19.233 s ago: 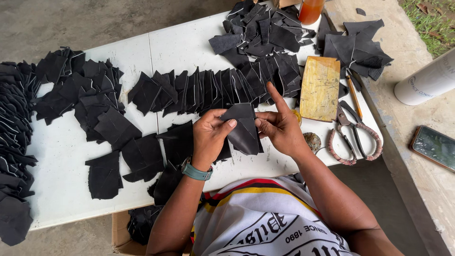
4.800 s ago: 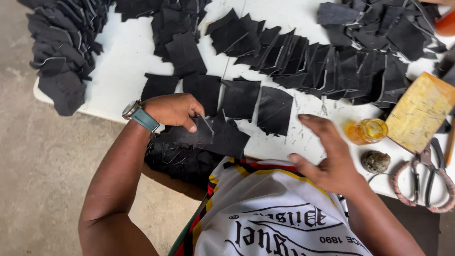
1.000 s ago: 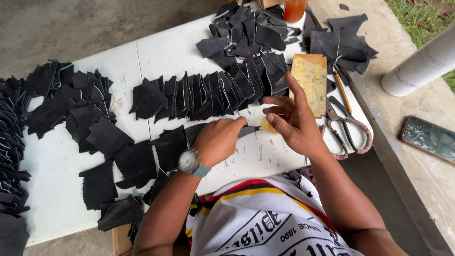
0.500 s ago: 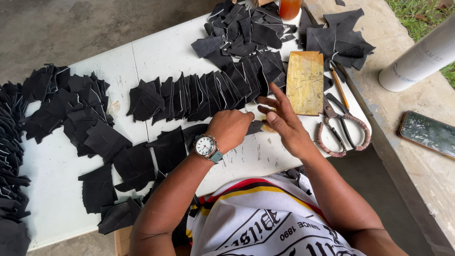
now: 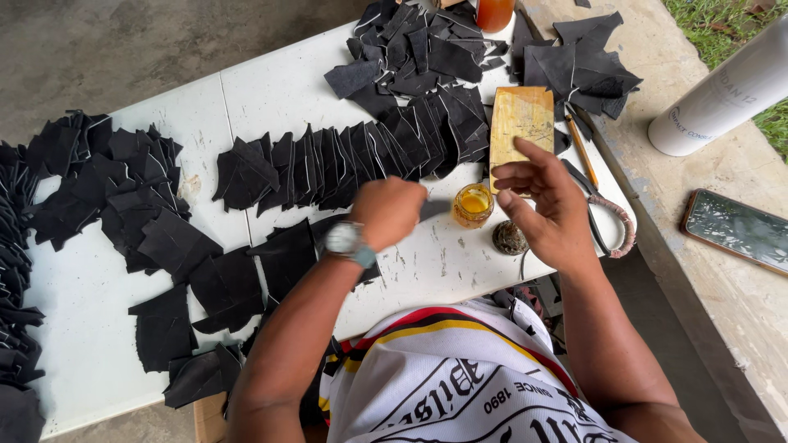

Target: The person repeatedly picks up small black leather pieces from a table, applies a yellow adhesive from a small jar to the edges using their finger, and then presses the pieces together. The person works through a pile of these leather pieces, handling them one by one.

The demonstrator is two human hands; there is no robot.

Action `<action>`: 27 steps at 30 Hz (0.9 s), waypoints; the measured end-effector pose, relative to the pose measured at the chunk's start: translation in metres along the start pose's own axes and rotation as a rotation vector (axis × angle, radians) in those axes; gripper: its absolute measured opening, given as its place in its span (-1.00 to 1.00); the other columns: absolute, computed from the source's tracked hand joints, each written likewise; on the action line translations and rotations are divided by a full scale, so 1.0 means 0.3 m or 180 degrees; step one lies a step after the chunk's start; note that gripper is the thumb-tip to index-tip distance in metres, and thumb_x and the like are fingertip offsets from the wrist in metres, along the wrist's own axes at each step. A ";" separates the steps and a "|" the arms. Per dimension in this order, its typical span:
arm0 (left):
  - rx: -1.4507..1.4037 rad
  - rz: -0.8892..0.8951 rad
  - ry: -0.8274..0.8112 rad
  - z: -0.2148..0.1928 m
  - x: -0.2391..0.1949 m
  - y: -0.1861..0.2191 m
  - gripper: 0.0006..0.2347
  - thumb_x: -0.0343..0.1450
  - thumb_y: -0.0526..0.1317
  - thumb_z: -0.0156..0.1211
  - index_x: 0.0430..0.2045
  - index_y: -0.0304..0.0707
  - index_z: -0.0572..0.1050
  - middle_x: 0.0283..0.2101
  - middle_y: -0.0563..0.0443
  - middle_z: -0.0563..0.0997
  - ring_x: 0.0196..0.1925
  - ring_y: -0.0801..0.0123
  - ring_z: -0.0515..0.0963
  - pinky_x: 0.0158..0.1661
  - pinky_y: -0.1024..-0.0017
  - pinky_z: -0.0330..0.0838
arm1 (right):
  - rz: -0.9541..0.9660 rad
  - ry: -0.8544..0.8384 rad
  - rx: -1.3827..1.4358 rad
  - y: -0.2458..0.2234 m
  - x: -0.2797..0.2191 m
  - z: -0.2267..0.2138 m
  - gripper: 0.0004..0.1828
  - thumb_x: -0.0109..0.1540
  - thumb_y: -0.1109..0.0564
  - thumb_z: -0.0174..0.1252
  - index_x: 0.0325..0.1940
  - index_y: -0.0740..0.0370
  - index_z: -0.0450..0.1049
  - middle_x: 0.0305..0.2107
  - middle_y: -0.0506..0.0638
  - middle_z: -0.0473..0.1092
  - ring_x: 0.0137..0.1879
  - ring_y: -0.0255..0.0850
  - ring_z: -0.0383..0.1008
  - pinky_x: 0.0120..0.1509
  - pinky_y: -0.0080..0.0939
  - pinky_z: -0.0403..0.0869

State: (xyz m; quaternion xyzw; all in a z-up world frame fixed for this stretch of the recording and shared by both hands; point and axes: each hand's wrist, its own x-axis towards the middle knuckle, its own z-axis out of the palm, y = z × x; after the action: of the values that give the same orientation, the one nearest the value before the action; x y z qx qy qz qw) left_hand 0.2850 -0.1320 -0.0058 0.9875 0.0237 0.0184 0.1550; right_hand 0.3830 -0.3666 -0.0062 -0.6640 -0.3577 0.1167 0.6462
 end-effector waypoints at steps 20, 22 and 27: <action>-0.5038 -0.0366 0.1038 0.053 -0.185 -0.007 -0.63 0.36 -0.27 0.43 0.01 -0.43 0.53 -0.04 -0.04 0.66 0.00 0.38 0.64 0.04 0.45 0.58 | 0.0808 -0.0215 0.1362 0.048 0.007 0.197 -0.15 0.25 0.28 0.29 0.58 0.24 0.09 -0.19 0.14 0.59 -0.07 -0.27 0.59 0.08 -0.29 0.54; -0.4651 -0.0256 0.1503 0.037 -0.218 0.023 -0.52 0.30 -0.23 0.42 0.08 -0.33 0.38 0.01 0.03 0.58 0.07 0.44 0.59 0.02 0.46 0.62 | 0.0816 -0.0045 0.1502 0.056 0.015 0.191 -0.16 0.24 0.30 0.28 0.56 0.24 0.10 -0.19 0.12 0.59 -0.07 -0.28 0.59 0.07 -0.29 0.56; -0.3732 -0.0324 0.2416 0.102 -0.260 0.006 -0.69 0.44 -0.25 0.36 -0.01 -0.44 0.51 -0.07 -0.06 0.65 -0.04 0.42 0.64 -0.09 0.50 0.62 | 0.0903 -0.0090 0.1132 0.039 0.023 0.175 -0.17 0.22 0.31 0.27 0.54 0.20 0.11 -0.21 0.08 0.60 -0.08 -0.33 0.60 0.04 -0.31 0.57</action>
State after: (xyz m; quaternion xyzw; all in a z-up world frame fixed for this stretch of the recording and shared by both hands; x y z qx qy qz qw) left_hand 0.2087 -0.1471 -0.0366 0.6640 0.1086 0.3645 0.6437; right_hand 0.3594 -0.3206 -0.0222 -0.5816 -0.2436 0.2769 0.7251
